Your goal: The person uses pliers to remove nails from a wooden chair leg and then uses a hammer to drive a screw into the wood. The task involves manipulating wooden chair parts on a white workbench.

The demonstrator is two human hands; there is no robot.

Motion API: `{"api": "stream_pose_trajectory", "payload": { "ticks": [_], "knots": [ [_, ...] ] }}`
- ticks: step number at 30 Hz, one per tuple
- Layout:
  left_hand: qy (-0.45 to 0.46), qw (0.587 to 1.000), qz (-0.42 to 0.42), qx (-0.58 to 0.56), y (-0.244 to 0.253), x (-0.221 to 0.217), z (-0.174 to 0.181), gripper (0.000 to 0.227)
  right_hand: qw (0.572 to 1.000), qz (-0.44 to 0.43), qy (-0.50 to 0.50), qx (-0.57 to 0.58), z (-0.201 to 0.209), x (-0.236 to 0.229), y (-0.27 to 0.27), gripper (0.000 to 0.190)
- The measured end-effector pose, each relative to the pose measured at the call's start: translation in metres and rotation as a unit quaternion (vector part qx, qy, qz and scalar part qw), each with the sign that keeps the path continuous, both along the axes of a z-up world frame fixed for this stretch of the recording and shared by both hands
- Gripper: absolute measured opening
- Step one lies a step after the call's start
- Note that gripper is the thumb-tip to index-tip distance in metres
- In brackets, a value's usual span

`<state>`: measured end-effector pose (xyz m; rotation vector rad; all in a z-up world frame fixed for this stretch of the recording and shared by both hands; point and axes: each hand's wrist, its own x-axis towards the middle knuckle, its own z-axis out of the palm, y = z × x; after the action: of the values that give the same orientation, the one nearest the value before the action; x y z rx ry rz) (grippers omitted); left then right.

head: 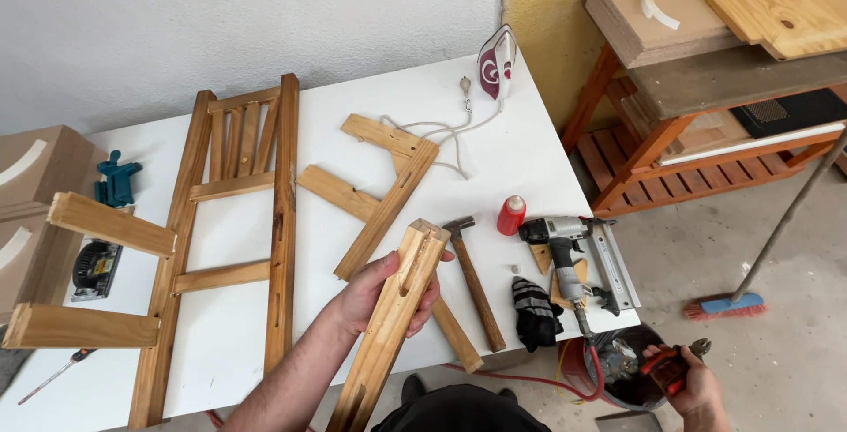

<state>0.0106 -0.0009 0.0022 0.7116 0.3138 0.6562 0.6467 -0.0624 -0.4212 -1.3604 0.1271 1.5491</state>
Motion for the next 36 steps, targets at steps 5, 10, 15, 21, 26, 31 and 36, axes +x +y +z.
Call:
{"api": "stream_pose_trajectory", "payload": {
  "ticks": [5,10,15,21,26,31,36],
  "knots": [
    [0.062,0.996,0.036,0.045,-0.003,0.005,0.009,0.081,1.000,0.011,-0.020,0.007,0.010,-0.002,0.002,0.058],
    [0.069,0.992,0.046,0.094,-0.006,0.003,0.007,0.065,0.998,0.016,-0.065,0.002,0.021,-0.007,0.001,0.061],
    [0.070,0.995,0.033,0.068,-0.004,-0.002,0.008,0.082,0.996,0.025,-0.079,-0.023,0.020,-0.007,0.003,0.056],
    [0.072,0.994,0.049,0.073,-0.007,-0.013,0.007,0.076,0.979,-0.064,-0.191,-0.019,0.038,-0.029,0.004,0.038],
    [0.195,0.969,0.150,0.017,-0.015,-0.045,-0.009,0.052,0.966,0.025,-0.253,0.040,0.191,-0.128,0.001,0.032],
    [0.296,0.904,0.291,-0.101,-0.033,-0.081,-0.018,0.057,0.904,0.243,-0.351,0.020,0.308,-0.262,0.004,0.036],
    [0.376,0.815,0.390,-0.208,-0.050,-0.125,-0.050,0.048,0.733,0.469,-0.493,0.020,0.264,-0.364,0.039,0.068]
  ]
}}
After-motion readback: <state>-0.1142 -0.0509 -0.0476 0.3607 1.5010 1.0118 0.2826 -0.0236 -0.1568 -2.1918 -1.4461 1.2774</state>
